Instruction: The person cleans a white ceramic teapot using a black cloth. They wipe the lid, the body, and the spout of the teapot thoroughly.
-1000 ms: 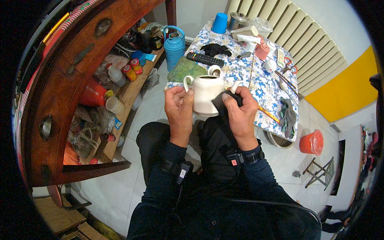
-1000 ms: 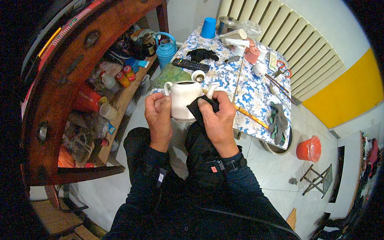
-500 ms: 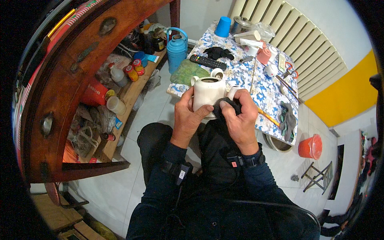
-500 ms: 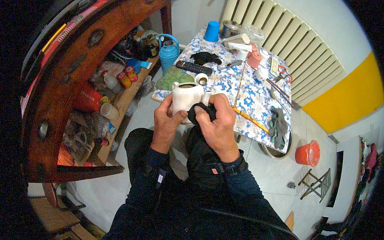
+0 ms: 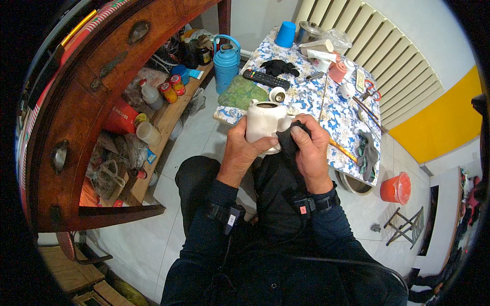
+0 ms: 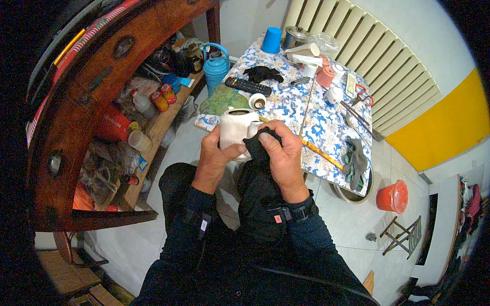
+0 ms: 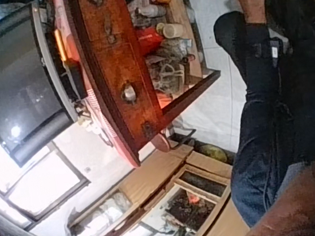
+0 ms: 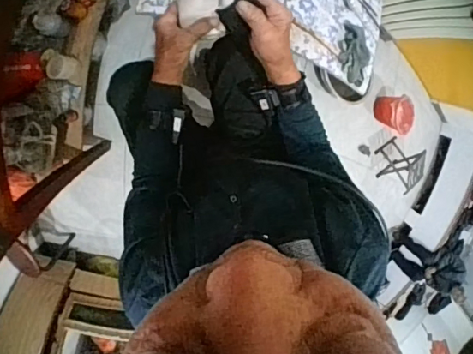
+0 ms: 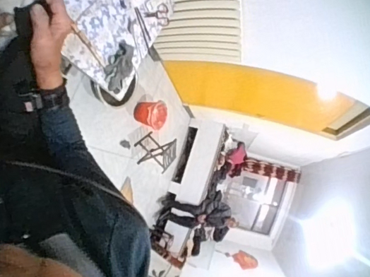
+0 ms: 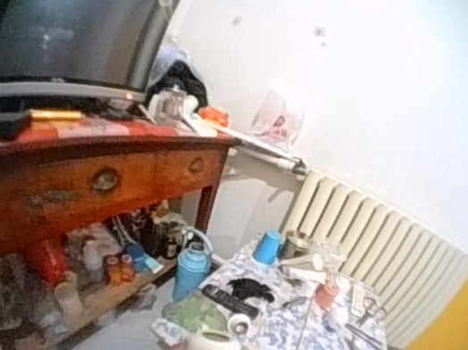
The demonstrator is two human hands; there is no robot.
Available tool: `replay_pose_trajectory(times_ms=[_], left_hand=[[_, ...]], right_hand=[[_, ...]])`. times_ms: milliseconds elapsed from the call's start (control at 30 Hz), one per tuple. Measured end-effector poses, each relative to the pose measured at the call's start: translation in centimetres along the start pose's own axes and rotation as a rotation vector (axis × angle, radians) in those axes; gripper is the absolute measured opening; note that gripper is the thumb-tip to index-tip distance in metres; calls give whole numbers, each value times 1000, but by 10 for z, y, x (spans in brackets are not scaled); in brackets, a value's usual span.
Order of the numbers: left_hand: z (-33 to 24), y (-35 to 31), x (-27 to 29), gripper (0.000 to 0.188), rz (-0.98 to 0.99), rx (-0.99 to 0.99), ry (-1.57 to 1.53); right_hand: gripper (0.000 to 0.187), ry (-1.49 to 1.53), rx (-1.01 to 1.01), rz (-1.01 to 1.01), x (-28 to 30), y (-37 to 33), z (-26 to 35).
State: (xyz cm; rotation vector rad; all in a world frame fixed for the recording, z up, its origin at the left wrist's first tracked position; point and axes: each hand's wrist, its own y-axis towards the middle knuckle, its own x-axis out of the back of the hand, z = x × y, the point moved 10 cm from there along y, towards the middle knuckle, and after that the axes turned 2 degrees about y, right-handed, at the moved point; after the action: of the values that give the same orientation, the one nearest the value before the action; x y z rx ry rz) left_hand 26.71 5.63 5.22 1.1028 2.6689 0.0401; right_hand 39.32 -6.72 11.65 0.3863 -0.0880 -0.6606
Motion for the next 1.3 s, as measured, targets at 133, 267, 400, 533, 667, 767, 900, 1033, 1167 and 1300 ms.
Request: replay_pose_trajectory(times_ms=[133,267,400,533,667,767,900,1033,1167,1300], left_hand=[[-3,-1,0,73,16,25,82],[-14,0,-1,80,2,-56,225],[-15,-1,1,88,-60,-104,324],[-16,-1,3,87,-112,-126,380],[-18,0,5,86,-136,-116,395],[-27,-1,1,86,-167,-191,476],[-28,3,1,87,-223,-208,463],[-28,9,-2,91,-289,-265,505],[-30,12,-12,97,-339,-372,631],[-19,14,-19,102,-341,-359,653]], right_hand=[[8,320,-136,-14,6,-1,-20],[10,281,-162,25,18,8,-21],[11,55,-115,100,28,29,-7],[9,-183,-44,241,19,55,10],[9,-231,-49,332,9,77,20],[9,-252,-31,296,14,85,28],[10,-328,-16,361,9,87,32],[10,-433,-21,375,7,91,35],[15,-498,48,394,-3,93,47],[20,-683,352,623,-38,80,62]])
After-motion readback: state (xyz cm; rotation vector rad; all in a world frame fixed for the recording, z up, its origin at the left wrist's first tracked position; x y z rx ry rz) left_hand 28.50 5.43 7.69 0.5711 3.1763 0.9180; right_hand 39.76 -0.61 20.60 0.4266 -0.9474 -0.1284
